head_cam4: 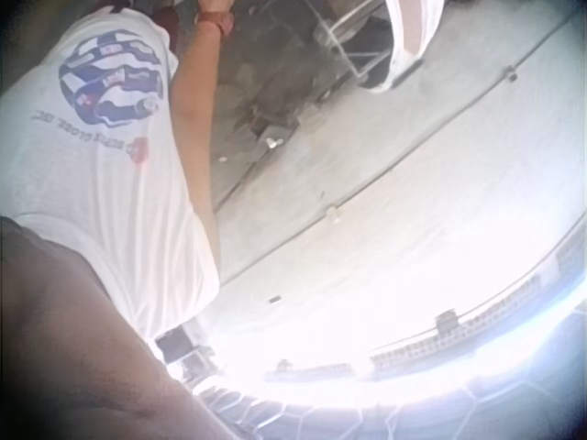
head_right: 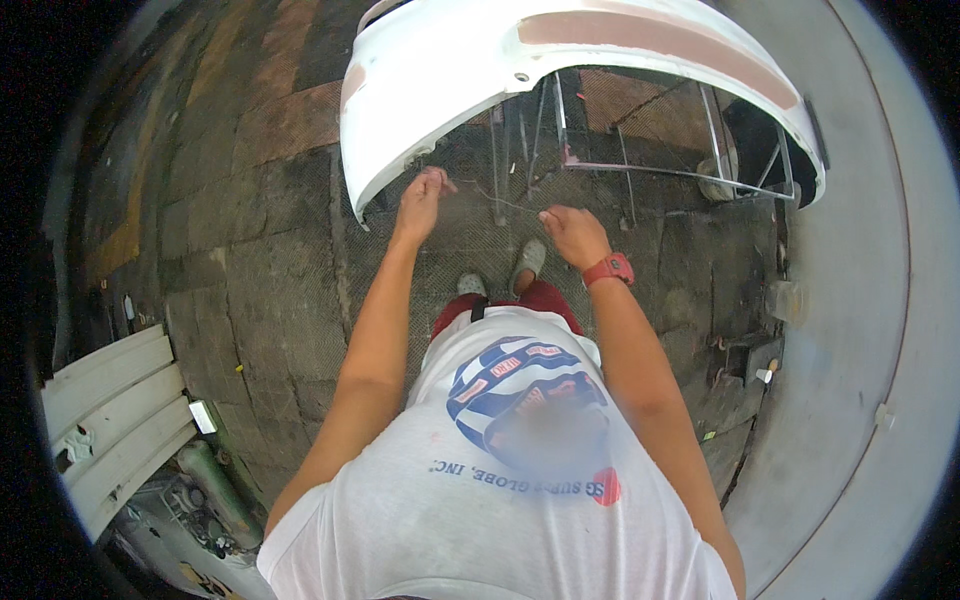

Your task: The person works on a white car bumper mounted on a metal stand, using a thin wire or zip tie to secure or adjust parts of the bumper. They walk around the bumper, reach under it, and manipulate the wire with both hands. At one point, they briefly interact with a small dog before returning to the bumper.

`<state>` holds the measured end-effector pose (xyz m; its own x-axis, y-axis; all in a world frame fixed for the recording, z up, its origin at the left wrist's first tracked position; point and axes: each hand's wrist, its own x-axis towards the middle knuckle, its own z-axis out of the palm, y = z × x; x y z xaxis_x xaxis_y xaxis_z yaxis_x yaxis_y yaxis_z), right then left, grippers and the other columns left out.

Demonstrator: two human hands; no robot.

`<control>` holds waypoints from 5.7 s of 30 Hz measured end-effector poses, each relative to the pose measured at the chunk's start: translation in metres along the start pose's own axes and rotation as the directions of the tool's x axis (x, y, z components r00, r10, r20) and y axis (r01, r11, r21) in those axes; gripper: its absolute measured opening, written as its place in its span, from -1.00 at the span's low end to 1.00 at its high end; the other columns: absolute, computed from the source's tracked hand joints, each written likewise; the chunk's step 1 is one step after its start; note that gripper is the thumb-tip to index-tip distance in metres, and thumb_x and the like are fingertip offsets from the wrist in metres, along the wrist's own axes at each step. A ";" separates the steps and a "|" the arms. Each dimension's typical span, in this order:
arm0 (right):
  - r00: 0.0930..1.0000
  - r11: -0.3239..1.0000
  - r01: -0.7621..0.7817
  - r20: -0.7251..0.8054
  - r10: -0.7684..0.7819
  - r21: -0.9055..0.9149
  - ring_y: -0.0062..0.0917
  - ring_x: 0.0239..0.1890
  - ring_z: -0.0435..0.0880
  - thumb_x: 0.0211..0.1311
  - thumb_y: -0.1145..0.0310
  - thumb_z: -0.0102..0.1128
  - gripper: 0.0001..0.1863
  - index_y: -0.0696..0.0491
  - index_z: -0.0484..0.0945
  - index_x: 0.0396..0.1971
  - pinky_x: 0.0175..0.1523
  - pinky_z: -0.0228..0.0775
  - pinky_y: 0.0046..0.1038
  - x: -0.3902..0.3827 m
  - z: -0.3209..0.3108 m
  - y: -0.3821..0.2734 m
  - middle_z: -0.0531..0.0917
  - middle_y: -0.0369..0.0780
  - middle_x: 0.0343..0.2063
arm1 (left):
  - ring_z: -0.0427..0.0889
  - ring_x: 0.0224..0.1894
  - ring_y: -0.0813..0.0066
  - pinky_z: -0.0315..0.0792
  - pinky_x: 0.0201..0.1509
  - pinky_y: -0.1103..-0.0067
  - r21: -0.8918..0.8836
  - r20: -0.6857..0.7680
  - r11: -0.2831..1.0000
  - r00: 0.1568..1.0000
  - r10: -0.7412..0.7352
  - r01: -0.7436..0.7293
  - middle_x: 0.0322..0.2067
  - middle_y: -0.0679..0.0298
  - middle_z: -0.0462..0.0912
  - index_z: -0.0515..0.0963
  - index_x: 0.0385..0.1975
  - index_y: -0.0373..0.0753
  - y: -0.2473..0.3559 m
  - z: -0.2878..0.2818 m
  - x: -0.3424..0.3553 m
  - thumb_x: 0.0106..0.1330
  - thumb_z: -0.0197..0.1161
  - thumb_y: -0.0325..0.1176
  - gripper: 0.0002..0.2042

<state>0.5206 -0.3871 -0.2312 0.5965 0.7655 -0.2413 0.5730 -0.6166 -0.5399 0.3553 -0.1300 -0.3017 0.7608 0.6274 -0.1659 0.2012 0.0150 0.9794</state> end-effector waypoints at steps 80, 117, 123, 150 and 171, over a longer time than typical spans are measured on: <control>0.895 1.000 -0.027 0.445 0.028 -0.008 -0.02 0.11 0.68 0.39 0.12 0.20 -0.55 0.07 0.60 0.15 0.21 0.50 -0.09 -0.013 0.030 0.259 0.71 0.08 0.03 | 0.70 -0.11 0.20 0.63 0.01 0.34 -0.637 -0.575 0.769 0.634 -0.517 0.050 -0.05 0.00 0.64 0.28 -0.06 -0.11 -0.023 0.174 -0.071 0.70 -0.19 0.00 -0.70; 0.878 0.982 -0.137 0.443 0.182 -0.132 0.03 0.10 0.67 0.42 0.09 0.19 -0.62 0.04 0.64 0.03 0.20 0.49 -0.03 -0.018 -0.028 0.366 0.71 0.05 0.02 | 0.61 -0.20 0.37 0.65 -0.05 0.43 -0.675 -0.726 0.592 0.251 -0.641 -0.441 -0.16 0.20 0.57 0.28 -0.06 -0.16 -0.023 0.127 -0.012 0.69 -0.26 -0.15 -0.76; 0.939 1.000 0.007 0.343 -0.007 0.002 0.01 0.12 0.65 0.42 0.13 0.20 -0.56 0.11 0.59 0.12 0.23 0.49 -0.05 0.024 -0.026 0.323 0.69 0.06 0.04 | 0.65 -0.24 0.39 0.66 -0.05 0.43 -0.759 -0.648 0.521 0.374 -0.664 -0.390 -0.22 0.25 0.61 0.32 -0.12 -0.08 -0.043 0.147 -0.009 0.67 -0.18 -0.09 -0.76; 0.966 0.964 0.241 0.124 -0.226 -0.116 0.06 -0.12 0.70 0.51 0.25 -0.03 -0.79 0.03 0.53 -0.11 0.02 0.48 0.03 0.124 -0.055 0.151 0.73 0.03 -0.28 | 0.56 0.20 0.29 0.54 0.31 0.42 -0.902 -0.386 0.386 0.759 -0.524 -0.192 0.30 0.06 0.46 0.22 0.40 -0.19 0.027 0.218 0.010 0.73 -0.25 -0.14 -0.60; 0.899 0.697 -0.276 0.435 -0.057 0.662 -0.52 -0.58 0.62 0.61 0.26 -0.05 -0.69 0.16 0.62 -0.15 -0.34 0.55 -0.39 0.025 -0.014 0.192 0.62 -0.24 -0.45 | 0.57 0.09 0.46 0.45 0.22 0.50 -0.500 -0.314 0.859 0.900 -0.302 0.113 0.19 0.15 0.60 0.41 0.38 -0.18 0.076 0.209 -0.008 0.71 -0.24 0.04 -0.48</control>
<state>0.6534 -0.4895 -0.3295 0.2590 0.8033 -0.5364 -0.1370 -0.5192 -0.8436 0.4936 -0.2966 -0.2505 0.4300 0.8050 -0.4089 -0.0492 0.4731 0.8796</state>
